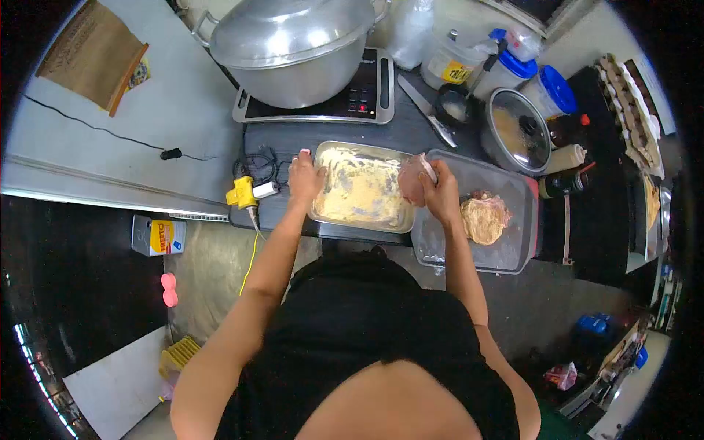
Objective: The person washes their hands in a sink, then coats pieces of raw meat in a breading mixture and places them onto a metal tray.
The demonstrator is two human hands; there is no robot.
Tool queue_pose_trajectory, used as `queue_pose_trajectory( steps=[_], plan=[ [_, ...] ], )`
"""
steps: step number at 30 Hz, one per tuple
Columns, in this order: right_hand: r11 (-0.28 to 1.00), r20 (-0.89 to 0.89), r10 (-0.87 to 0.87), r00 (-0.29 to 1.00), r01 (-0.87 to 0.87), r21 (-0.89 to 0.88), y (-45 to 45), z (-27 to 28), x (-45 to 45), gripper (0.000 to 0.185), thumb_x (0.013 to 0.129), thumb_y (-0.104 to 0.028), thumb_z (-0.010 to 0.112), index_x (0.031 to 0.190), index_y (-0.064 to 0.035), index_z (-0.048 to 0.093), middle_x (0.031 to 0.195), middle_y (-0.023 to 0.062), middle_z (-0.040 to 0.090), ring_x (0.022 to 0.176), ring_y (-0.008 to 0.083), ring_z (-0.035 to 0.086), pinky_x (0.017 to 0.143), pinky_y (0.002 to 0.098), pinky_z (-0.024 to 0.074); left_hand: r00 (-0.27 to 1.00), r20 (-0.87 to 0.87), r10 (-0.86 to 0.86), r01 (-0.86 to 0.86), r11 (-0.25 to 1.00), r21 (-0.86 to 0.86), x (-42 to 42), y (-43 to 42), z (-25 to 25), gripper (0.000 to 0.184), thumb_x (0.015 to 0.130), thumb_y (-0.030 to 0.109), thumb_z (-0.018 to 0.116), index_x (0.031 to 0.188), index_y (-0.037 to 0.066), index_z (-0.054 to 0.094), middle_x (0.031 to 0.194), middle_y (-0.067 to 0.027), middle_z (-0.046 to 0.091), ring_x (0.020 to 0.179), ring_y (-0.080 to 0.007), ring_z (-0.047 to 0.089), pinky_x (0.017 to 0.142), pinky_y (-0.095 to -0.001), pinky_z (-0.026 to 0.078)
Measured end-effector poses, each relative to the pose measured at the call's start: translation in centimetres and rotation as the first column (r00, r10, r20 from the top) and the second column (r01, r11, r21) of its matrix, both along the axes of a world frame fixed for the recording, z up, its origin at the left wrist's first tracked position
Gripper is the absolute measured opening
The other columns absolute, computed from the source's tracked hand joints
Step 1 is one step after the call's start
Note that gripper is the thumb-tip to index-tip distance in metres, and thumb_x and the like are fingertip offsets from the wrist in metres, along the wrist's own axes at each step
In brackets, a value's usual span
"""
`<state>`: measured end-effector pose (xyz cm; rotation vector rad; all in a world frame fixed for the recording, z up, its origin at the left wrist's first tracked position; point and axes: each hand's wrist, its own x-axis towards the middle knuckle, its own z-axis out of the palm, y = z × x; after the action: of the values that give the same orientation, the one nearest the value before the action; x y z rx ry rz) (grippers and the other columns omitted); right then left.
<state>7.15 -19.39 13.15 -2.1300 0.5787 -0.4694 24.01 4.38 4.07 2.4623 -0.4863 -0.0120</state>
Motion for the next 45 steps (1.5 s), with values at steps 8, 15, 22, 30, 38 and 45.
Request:
queue_pose_trajectory(
  steps=[8,15,22,30,38,45],
  plan=[
    [0.989,0.048,-0.131,0.99,0.127,0.081,-1.5,0.8,-3.5,0.017,0.08,-0.007,0.058,0.094,0.0017,0.054,0.082,0.0082,0.059,0.075,0.0133,0.054,0.066,0.0273,0.0441,0.978,0.175,-0.113,0.154,0.958,-0.243,-0.1,-1.2,7.8,0.016,0.071,0.006,0.056,0.074,-0.002,0.043,0.072,-0.0192,0.045,0.074,-0.0384,0.047,0.065,-0.0441,0.038],
    [0.983,0.079,-0.164,0.983,0.157,0.099,-1.2,3.3,-4.2,0.016,0.082,-0.01,0.057,0.093,0.0012,0.053,0.08,0.009,0.058,0.073,0.0129,0.053,0.064,0.0273,0.0428,0.992,0.119,-0.052,0.097,0.91,-0.403,-1.1,-0.7,12.3,0.018,0.071,-0.002,0.051,0.088,0.0,0.046,0.08,-0.0191,0.052,0.085,-0.0375,0.052,0.074,-0.0412,0.042],
    [0.99,0.132,-0.122,0.984,0.111,0.087,-2.2,2.7,-4.5,0.015,0.084,-0.01,0.056,0.094,0.0006,0.053,0.079,0.0063,0.058,0.072,0.0108,0.051,0.063,0.0256,0.0417,0.988,0.137,-0.068,0.103,0.958,-0.266,-3.4,-2.2,10.6,0.06,0.073,-0.007,0.043,0.129,0.012,0.04,0.101,-0.022,0.045,0.094,-0.038,0.048,0.085,-0.0424,0.039],
    [0.989,0.151,-0.095,0.984,0.075,0.131,-2.1,2.7,-3.6,0.016,0.084,-0.01,0.055,0.095,0.0009,0.053,0.08,0.0083,0.059,0.074,0.0123,0.053,0.066,0.0276,0.0434,0.992,0.107,-0.067,0.094,0.956,-0.277,-2.0,-1.6,9.1,0.064,0.073,-0.007,0.042,0.133,0.014,0.037,0.096,-0.021,0.043,0.092,-0.0378,0.048,0.085,-0.042,0.039],
    [0.991,0.157,-0.024,0.987,0.003,0.132,-0.7,3.1,-1.0,0.014,0.084,-0.01,0.055,0.094,0.0003,0.053,0.082,0.0072,0.058,0.077,0.0112,0.051,0.067,0.0268,0.0432,0.993,0.114,0.035,-0.001,0.958,-0.287,-0.7,0.0,7.4,0.061,0.076,-0.003,0.042,0.134,0.014,0.037,0.101,-0.0237,0.047,0.093,-0.0391,0.051,0.087,-0.0422,0.04],
    [0.957,0.043,0.281,0.959,-0.276,-0.092,1.3,1.7,3.8,0.022,0.08,-0.011,0.056,0.1,-0.0043,0.051,0.085,0.0187,0.062,0.078,0.0348,0.061,0.066,0.041,0.0463,0.978,-0.177,-0.111,0.08,0.982,-0.173,3.5,-1.2,2.7,0.06,0.077,0.004,0.044,0.135,0.015,0.035,0.117,-0.034,0.046,0.115,-0.0436,0.042,0.098,-0.0407,0.033]
  ],
)
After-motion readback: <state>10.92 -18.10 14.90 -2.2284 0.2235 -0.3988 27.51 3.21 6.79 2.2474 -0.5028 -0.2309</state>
